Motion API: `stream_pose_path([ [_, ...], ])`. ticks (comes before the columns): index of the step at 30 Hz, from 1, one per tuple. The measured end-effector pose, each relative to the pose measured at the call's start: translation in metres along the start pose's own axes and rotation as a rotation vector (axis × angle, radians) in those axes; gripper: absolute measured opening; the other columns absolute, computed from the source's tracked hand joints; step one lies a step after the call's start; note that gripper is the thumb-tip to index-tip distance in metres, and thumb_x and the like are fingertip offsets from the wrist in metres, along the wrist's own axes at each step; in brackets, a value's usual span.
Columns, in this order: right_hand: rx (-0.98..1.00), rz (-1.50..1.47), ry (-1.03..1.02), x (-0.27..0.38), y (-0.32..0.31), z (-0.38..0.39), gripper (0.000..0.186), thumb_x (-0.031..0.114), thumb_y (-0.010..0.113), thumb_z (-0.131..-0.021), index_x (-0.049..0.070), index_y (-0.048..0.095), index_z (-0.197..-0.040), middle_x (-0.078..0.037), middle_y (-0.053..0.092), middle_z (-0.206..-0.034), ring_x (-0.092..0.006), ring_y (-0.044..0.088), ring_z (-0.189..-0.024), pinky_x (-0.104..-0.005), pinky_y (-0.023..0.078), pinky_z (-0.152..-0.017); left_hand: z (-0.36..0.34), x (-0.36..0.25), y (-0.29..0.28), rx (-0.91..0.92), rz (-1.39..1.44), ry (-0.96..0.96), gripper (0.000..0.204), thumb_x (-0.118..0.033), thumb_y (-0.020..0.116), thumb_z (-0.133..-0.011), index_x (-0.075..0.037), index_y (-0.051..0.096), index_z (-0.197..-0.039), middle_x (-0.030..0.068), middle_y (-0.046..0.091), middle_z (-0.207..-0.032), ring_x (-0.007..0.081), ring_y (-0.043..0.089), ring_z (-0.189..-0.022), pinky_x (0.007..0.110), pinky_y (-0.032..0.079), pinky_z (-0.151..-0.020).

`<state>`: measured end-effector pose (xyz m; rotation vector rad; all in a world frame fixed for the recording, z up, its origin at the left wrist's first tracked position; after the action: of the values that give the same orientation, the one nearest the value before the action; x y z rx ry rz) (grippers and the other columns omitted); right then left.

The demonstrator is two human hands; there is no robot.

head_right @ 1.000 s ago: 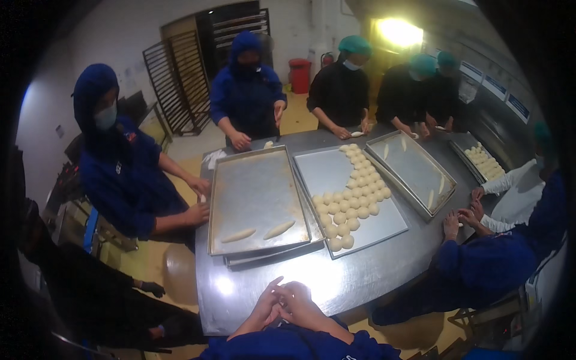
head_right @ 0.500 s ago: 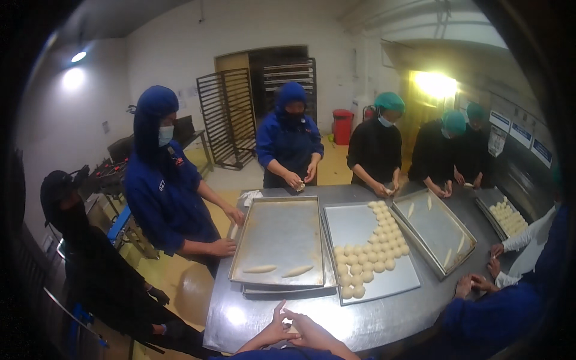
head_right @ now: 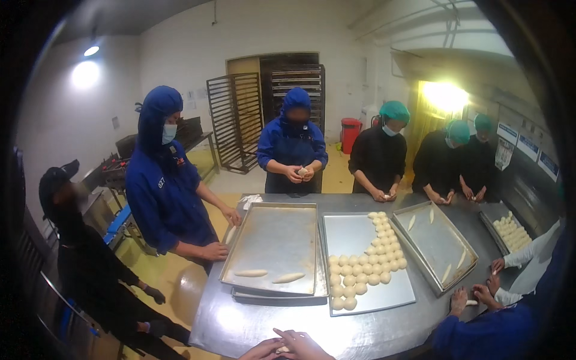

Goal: The person takes portions of dough from a tray and rolls them by hand on a metal table into elongated shapes, placing the shaped pieces onto another tray.

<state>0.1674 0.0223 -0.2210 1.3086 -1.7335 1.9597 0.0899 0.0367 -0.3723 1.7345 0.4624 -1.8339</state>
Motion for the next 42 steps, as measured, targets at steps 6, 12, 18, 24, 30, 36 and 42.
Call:
stream_pose_path([
  [6, -0.212, -0.155, 0.190, -0.054, -0.002, 0.014, 0.068, 0.025, 0.075, -0.086, 0.013, 0.046, -0.147, -0.018, 0.069, -0.112, -0.0376, 0.067, -0.100, -0.0414, 0.052, -0.090, -0.003, 0.039, 0.008, -0.282, 1.108, -0.326, 0.036, -0.016, 0.046, -0.105, 0.008, 0.045, -0.133, 0.0188, 0.060, -0.119, 0.0235, 0.064, -0.105, 0.034, 0.057, -0.093],
  [12, -0.413, -0.390, 0.258, -0.059, -0.023, 0.019, 0.063, 0.020, 0.077, -0.085, 0.011, 0.051, -0.142, -0.014, 0.071, -0.106, -0.0251, 0.070, -0.101, -0.0359, 0.053, -0.090, -0.011, 0.049, 0.022, -0.217, 1.120, -0.322, 0.040, -0.019, 0.048, -0.106, 0.006, 0.042, -0.135, 0.0192, 0.060, -0.122, 0.0253, 0.064, -0.108, 0.035, 0.056, -0.098],
  [18, -0.434, -0.326, 0.146, -0.065, -0.018, 0.007, 0.043, 0.015, 0.077, -0.084, 0.007, 0.066, -0.125, -0.013, 0.069, -0.111, -0.0262, 0.069, -0.104, -0.0355, 0.053, -0.094, -0.018, 0.040, 0.003, -0.212, 1.212, -0.129, 0.037, -0.021, 0.046, -0.107, 0.003, 0.045, -0.135, 0.0161, 0.060, -0.122, 0.0226, 0.065, -0.105, 0.035, 0.057, -0.096],
  [24, -0.482, -0.212, -0.046, -0.043, -0.026, 0.000, 0.032, 0.014, 0.076, -0.084, 0.010, 0.071, -0.116, -0.010, 0.067, -0.114, -0.0255, 0.063, -0.113, -0.0348, 0.052, -0.096, -0.022, 0.052, -0.011, -0.214, 1.304, -0.055, 0.038, -0.022, 0.046, -0.106, 0.004, 0.045, -0.134, 0.0162, 0.060, -0.121, 0.0238, 0.064, -0.107, 0.036, 0.054, -0.098],
  [30, -0.358, -0.218, 0.085, -0.062, -0.028, -0.001, 0.024, 0.014, 0.077, -0.083, 0.009, 0.072, -0.105, -0.011, 0.066, -0.110, -0.0271, 0.063, -0.105, -0.0353, 0.052, -0.089, -0.021, -0.015, 0.007, -0.228, 1.213, -0.017, 0.042, -0.016, 0.051, -0.103, 0.006, 0.042, -0.138, 0.0189, 0.057, -0.127, 0.0253, 0.061, -0.113, 0.035, 0.054, -0.100],
  [36, -0.507, -0.169, 0.058, -0.065, -0.044, 0.005, 0.032, 0.020, 0.080, -0.083, 0.011, 0.070, -0.112, -0.011, 0.062, -0.110, -0.0254, 0.064, -0.095, -0.0338, 0.054, -0.085, -0.026, -0.025, 0.010, -0.263, 1.133, 0.014, 0.042, -0.015, 0.053, -0.102, 0.005, 0.042, -0.138, 0.0187, 0.055, -0.129, 0.0255, 0.060, -0.117, 0.036, 0.052, -0.104],
  [42, -0.305, -0.587, 0.277, -0.088, -0.019, -0.002, 0.031, 0.017, 0.082, -0.083, 0.004, 0.072, -0.109, -0.006, 0.067, -0.100, -0.0151, 0.064, -0.093, -0.0287, 0.053, -0.084, -0.018, -0.030, 0.002, -0.270, 0.979, -0.002, 0.040, -0.015, 0.054, -0.102, 0.001, 0.044, -0.137, 0.0171, 0.054, -0.132, 0.0250, 0.058, -0.120, 0.036, 0.049, -0.106],
])
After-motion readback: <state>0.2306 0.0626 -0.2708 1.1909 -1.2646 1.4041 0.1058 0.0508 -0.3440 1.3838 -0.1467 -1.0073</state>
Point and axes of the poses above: each hand's wrist, its own z-axis away from the middle knuckle, its own y-axis out of the palm, x = y × z, the point moved 10 cm from there along -z, towards the middle knuckle
